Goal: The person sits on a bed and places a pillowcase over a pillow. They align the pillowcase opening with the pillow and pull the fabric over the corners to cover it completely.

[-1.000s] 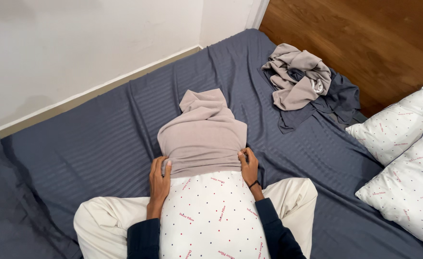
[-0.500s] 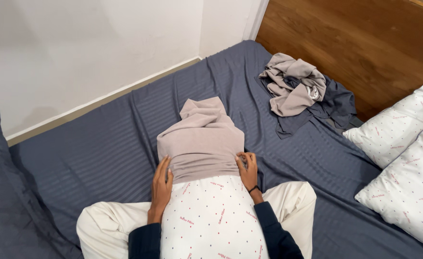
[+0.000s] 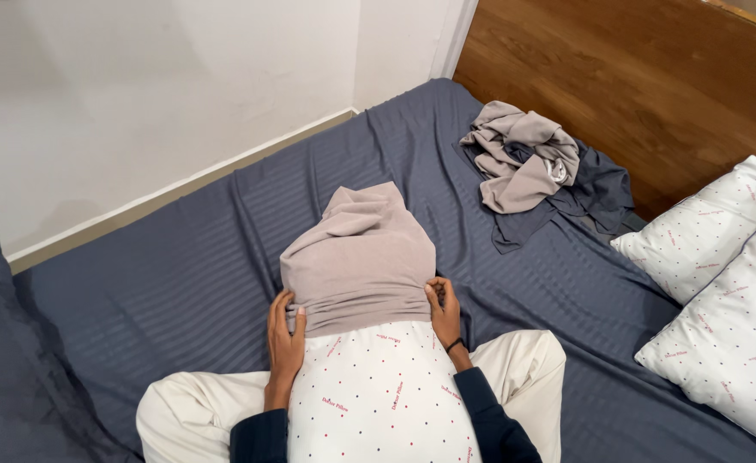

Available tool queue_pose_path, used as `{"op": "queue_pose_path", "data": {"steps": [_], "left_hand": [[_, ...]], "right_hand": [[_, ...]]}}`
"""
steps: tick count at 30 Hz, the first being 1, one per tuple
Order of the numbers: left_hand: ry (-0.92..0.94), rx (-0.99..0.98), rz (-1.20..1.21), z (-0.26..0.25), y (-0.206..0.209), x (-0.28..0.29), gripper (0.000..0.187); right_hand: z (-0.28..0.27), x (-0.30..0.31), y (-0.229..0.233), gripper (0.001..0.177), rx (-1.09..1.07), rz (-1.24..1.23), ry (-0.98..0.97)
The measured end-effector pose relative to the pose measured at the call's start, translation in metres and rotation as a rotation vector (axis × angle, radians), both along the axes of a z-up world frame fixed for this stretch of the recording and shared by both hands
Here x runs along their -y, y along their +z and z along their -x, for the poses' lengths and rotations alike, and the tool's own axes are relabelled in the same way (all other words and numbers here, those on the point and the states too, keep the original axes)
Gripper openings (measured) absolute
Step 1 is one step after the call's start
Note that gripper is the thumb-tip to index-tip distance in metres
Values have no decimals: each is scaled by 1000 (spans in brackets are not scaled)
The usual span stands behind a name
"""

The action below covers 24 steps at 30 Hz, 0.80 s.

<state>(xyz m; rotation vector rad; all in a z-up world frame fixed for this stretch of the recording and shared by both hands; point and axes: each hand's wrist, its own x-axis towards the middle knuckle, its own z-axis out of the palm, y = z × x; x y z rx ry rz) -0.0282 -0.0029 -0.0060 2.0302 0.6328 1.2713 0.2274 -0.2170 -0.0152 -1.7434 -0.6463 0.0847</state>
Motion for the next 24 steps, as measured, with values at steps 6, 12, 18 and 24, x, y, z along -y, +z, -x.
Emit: {"op": "queue_pose_path", "data": {"steps": [6,12,18,24], "left_hand": [[81,-212,301,6,-6,7,32],[151,-211,273,4,-14,5,32],[121,-232,173,8,10,2,24],[76,-207,21,-38,36,-41,17]], "right_hand": [[7,9,4,33,129,44,-47],[2,7,-11,35,160,95,-142],[14,6,15,25,331,27,-127],[19,5,26,28,240,41,-48]]}}
